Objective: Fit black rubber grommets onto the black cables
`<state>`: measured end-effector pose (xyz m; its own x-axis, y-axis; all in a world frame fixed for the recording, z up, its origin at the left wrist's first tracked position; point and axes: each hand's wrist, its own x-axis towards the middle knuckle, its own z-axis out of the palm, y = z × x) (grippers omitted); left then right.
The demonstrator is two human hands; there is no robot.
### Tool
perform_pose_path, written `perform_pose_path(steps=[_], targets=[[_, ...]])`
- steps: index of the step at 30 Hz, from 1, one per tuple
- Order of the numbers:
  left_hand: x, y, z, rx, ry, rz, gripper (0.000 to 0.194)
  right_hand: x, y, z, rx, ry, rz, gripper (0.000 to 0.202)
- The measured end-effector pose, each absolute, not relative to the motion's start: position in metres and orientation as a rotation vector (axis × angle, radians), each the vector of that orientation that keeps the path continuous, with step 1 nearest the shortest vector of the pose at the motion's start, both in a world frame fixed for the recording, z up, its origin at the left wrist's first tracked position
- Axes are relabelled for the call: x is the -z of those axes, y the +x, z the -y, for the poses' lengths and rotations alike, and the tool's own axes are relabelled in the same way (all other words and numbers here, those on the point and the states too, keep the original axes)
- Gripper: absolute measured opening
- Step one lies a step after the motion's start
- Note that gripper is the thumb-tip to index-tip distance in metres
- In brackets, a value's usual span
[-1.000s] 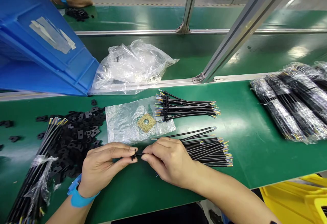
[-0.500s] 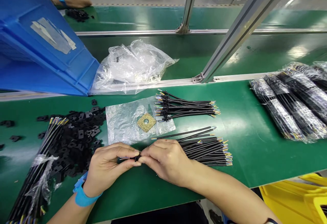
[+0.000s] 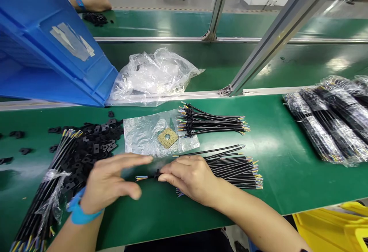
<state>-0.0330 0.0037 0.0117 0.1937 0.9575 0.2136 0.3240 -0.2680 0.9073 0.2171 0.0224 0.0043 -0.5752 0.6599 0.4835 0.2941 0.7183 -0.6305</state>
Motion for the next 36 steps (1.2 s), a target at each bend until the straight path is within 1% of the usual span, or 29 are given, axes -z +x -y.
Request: perform_pose_path(steps=[1, 2, 3, 5, 7, 9, 10, 12, 14, 17, 21, 24, 27, 31, 36], targets=[[-0.014, -0.046, -0.005, -1.107, 1.747, -1.354, 0.036, -0.005, 0.217, -0.023, -0.617, -0.726, 2.187, 0.027], [-0.015, -0.06, -0.006, -1.197, 1.745, -1.576, 0.028, -0.006, 0.218, -0.023, -0.597, -0.728, 2.184, 0.028], [-0.015, -0.074, -0.007, -1.238, 1.741, -1.823, 0.025, -0.007, 0.218, -0.023, -0.58, -0.731, 2.182, 0.028], [-0.014, -0.097, -0.008, -1.175, 1.752, -2.184, 0.025, -0.008, 0.221, -0.024, -0.515, -0.734, 2.195, 0.026], [-0.012, -0.112, -0.008, -1.069, 1.819, -2.356, 0.023, -0.009, 0.229, -0.028, -0.368, -0.767, 2.21, 0.02], [-0.009, -0.119, -0.008, -0.997, 1.915, -2.392, 0.021, -0.008, 0.242, -0.036, -0.158, -0.842, 2.208, 0.011], [-0.008, -0.12, -0.008, -0.952, 1.965, -2.391, 0.022, -0.007, 0.249, -0.042, -0.052, -0.884, 2.203, 0.01], [-0.005, -0.118, -0.008, -0.77, 2.073, -2.381, 0.025, -0.003, 0.263, -0.055, 0.123, -0.967, 2.191, 0.017], [-0.003, -0.113, -0.008, -0.513, 2.184, -2.359, 0.026, 0.001, 0.274, -0.068, 0.238, -1.043, 2.159, 0.02], [0.001, -0.106, -0.01, -0.191, 2.313, -2.33, 0.028, 0.005, 0.284, -0.08, 0.262, -1.127, 2.102, 0.022], [0.013, -0.105, -0.017, -0.051, 2.415, -2.322, 0.032, 0.012, 0.287, -0.091, 0.116, -1.196, 2.091, 0.034], [0.018, -0.104, -0.02, -0.085, 2.469, -2.309, 0.034, 0.018, 0.284, -0.098, 0.055, -1.207, 2.101, 0.039], [0.016, -0.1, -0.02, -0.18, 2.484, -2.33, 0.037, 0.019, 0.281, -0.1, 0.068, -1.211, 2.138, 0.04], [0.012, -0.098, -0.02, -0.448, 2.449, -2.296, 0.036, 0.008, 0.281, -0.088, 0.107, -1.23, 2.146, 0.029], [0.008, -0.095, -0.022, -0.775, 2.289, -2.227, 0.033, -0.001, 0.281, -0.067, -0.288, -1.127, 2.524, 0.013]])
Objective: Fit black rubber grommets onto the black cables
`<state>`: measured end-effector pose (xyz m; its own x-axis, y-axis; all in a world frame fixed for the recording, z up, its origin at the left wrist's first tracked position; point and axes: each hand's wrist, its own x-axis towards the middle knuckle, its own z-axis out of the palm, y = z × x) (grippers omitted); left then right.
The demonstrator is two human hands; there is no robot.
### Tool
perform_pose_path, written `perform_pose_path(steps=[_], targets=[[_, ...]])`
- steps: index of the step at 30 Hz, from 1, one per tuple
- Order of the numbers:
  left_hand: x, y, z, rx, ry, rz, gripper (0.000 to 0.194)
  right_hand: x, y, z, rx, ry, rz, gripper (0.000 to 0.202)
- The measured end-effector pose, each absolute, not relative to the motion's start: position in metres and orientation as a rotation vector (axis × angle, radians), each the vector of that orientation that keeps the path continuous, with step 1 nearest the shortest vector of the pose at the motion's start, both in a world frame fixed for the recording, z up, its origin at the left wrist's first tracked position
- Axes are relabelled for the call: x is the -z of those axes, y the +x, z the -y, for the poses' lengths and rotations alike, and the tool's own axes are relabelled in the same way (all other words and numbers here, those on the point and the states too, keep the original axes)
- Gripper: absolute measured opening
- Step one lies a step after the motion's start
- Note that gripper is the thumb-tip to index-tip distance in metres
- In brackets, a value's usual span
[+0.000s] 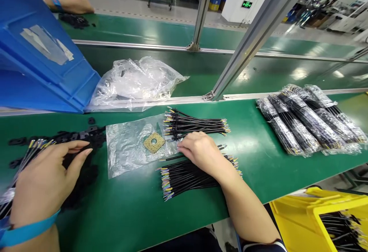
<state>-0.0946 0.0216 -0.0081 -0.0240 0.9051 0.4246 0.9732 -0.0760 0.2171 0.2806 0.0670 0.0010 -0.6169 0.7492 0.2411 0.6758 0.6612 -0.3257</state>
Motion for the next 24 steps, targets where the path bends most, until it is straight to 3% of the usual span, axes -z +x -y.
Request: perform_pose_path(steps=[4, 8, 14, 24], targets=[[0.002, -0.088, -0.021, 0.868, -2.051, 2.068, 0.03, 0.005, 0.273, -0.061, -0.346, -1.198, 2.749, 0.003], [0.0, -0.087, -0.02, 0.901, -2.018, 2.137, 0.027, 0.006, 0.269, -0.058, -0.355, -1.179, 2.828, 0.005], [-0.001, -0.086, -0.019, 0.939, -1.966, 2.31, 0.027, 0.013, 0.26, -0.056, -0.46, -1.169, 2.566, 0.008], [-0.006, -0.083, -0.015, 0.96, -1.964, 2.467, 0.026, 0.04, 0.236, -0.049, -0.105, -1.207, 2.581, 0.022]])
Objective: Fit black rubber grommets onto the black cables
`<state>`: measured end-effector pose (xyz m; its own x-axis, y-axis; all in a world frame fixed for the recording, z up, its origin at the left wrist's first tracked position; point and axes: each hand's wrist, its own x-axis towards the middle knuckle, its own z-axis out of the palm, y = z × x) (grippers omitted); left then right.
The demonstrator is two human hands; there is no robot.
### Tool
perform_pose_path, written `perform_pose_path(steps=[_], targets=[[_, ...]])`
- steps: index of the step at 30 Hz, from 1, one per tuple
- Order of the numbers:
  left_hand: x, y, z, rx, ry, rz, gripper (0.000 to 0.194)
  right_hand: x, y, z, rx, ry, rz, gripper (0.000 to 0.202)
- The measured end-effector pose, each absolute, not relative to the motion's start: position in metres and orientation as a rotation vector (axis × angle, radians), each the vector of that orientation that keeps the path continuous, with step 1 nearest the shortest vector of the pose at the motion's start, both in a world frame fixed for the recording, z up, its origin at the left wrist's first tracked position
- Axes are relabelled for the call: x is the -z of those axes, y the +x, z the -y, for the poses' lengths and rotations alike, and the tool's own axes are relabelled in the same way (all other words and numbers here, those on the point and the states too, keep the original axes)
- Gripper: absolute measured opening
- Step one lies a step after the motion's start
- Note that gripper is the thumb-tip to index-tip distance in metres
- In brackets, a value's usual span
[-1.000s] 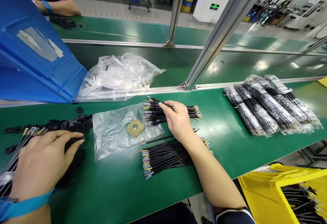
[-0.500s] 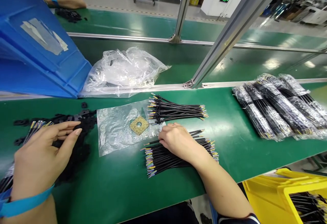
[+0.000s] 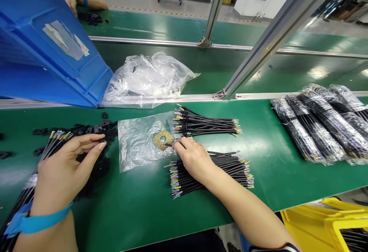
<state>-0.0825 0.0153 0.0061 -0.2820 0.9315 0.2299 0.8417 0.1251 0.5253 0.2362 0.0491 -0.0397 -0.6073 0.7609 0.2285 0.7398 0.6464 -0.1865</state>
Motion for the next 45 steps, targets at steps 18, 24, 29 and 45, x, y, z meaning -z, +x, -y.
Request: perform_pose_path(steps=[18, 24, 29, 45], targets=[[0.003, -0.034, -0.013, -1.245, 0.715, -1.318, 0.043, 0.005, 0.236, -0.034, -0.399, -0.879, 2.253, 0.042], [0.006, -0.014, -0.01, -1.16, 0.561, -1.148, 0.04, 0.001, 0.233, -0.023, -0.315, -0.807, 2.243, 0.049], [0.004, -0.012, -0.008, -1.127, 0.5, -1.12, 0.039, 0.006, 0.232, -0.022, -0.213, -0.801, 2.302, 0.052], [0.006, -0.02, -0.006, -1.023, 0.809, -1.265, 0.032, -0.009, 0.239, -0.015, 0.036, -0.867, 2.463, 0.048]])
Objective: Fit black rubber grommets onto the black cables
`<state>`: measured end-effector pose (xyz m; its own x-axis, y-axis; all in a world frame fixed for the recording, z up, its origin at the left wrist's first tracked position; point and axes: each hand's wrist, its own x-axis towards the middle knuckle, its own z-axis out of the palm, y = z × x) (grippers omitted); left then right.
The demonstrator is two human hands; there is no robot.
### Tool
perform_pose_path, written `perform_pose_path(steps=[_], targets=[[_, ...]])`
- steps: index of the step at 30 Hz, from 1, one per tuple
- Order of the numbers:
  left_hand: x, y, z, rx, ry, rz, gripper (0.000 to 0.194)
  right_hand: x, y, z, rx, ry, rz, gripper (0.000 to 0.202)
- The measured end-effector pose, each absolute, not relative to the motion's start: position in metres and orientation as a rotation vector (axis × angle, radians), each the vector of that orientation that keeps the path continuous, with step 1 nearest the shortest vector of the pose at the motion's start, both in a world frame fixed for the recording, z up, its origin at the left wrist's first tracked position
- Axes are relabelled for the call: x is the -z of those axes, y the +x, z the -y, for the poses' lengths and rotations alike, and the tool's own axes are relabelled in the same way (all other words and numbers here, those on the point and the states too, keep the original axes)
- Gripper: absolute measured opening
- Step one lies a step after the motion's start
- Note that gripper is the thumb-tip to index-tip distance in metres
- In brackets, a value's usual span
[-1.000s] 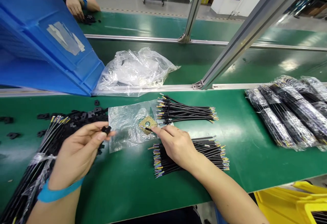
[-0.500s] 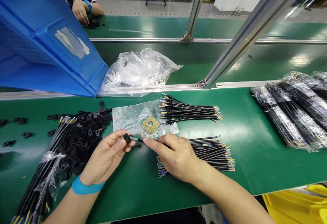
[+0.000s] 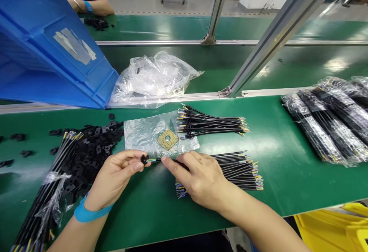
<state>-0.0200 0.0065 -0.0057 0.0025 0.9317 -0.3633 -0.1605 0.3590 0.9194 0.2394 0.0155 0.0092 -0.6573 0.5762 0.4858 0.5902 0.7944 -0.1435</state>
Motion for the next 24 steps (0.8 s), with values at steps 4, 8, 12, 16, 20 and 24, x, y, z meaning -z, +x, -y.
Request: perform_pose_path(steps=[4, 8, 12, 16, 20, 24], targets=[[0.004, -0.021, -0.007, -0.998, 0.894, -1.309, 0.027, -0.014, 0.241, -0.015, 0.013, -0.878, 2.44, 0.047], [0.004, -0.02, -0.007, -1.019, 0.903, -1.379, 0.027, -0.022, 0.239, -0.014, 0.191, -0.775, 2.459, 0.036], [0.006, -0.017, -0.008, -1.026, 0.836, -1.356, 0.031, -0.027, 0.235, -0.014, 0.354, -0.652, 2.434, 0.024], [0.006, -0.015, -0.009, -0.997, 0.778, -1.305, 0.034, -0.024, 0.233, -0.013, 0.307, -0.615, 2.387, 0.025], [0.006, -0.012, -0.007, -0.909, 0.79, -1.209, 0.033, -0.016, 0.232, -0.014, 0.182, -0.595, 2.304, 0.026], [0.005, -0.011, -0.001, -0.887, 0.977, -1.21, 0.025, -0.01, 0.227, -0.015, 0.023, -0.659, 2.263, 0.02]])
